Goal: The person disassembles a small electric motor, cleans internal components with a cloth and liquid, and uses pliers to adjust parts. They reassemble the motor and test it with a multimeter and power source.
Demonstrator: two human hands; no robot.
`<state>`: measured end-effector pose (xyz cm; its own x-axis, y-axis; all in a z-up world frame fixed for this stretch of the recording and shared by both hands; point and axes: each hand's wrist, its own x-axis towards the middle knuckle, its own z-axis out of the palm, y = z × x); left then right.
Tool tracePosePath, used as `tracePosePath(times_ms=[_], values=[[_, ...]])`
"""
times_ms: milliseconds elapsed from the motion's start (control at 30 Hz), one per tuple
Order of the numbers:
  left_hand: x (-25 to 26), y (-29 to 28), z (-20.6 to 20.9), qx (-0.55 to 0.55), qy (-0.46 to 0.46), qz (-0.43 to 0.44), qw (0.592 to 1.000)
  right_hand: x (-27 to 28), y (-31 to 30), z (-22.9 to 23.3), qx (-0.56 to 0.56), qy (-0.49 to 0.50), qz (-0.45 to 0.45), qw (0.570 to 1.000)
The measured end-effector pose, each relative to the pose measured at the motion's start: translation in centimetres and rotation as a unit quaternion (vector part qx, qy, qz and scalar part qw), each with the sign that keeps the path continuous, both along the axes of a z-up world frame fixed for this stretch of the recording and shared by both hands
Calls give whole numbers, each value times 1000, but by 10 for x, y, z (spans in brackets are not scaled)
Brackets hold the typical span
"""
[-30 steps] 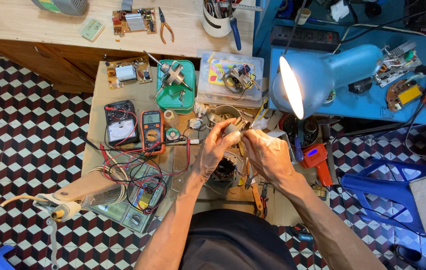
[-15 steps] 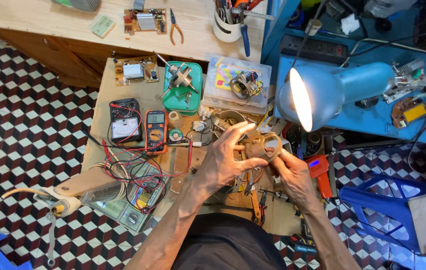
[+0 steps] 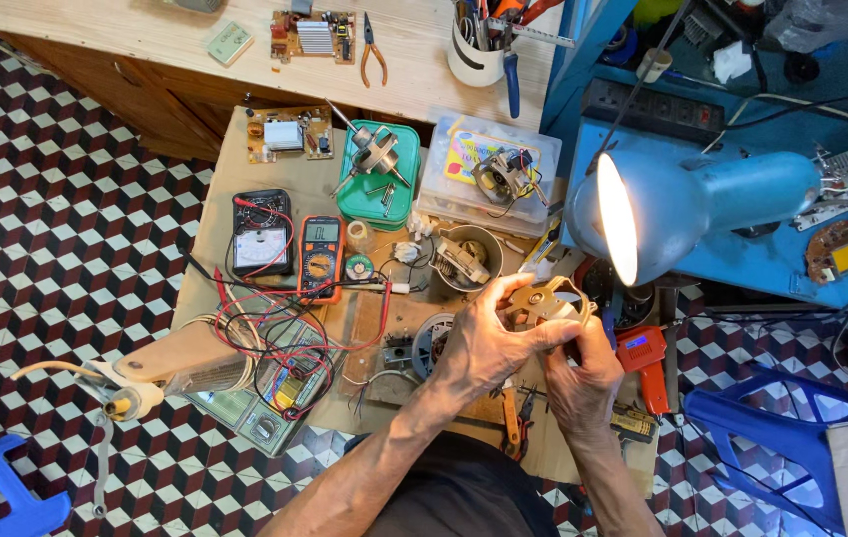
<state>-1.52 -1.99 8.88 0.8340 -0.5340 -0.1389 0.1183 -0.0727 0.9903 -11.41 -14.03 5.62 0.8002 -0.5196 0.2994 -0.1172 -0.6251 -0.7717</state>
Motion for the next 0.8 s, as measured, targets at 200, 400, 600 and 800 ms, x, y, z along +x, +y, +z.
tracePosePath(times_ms=[200,400,600,800], values=[[-5,-8,-1,59,58,17,996,2,0,6,-81,-25,24,996],[5,3,3,14,61,-54,997,-2,-30,-11,363,151,6,919],[3,7,2,-6,45,-79,996,-4,-40,-16,515,86,94,847],[-10,-13,-9,-37,130,49,990,5,0,2,-37,-38,35,998]])
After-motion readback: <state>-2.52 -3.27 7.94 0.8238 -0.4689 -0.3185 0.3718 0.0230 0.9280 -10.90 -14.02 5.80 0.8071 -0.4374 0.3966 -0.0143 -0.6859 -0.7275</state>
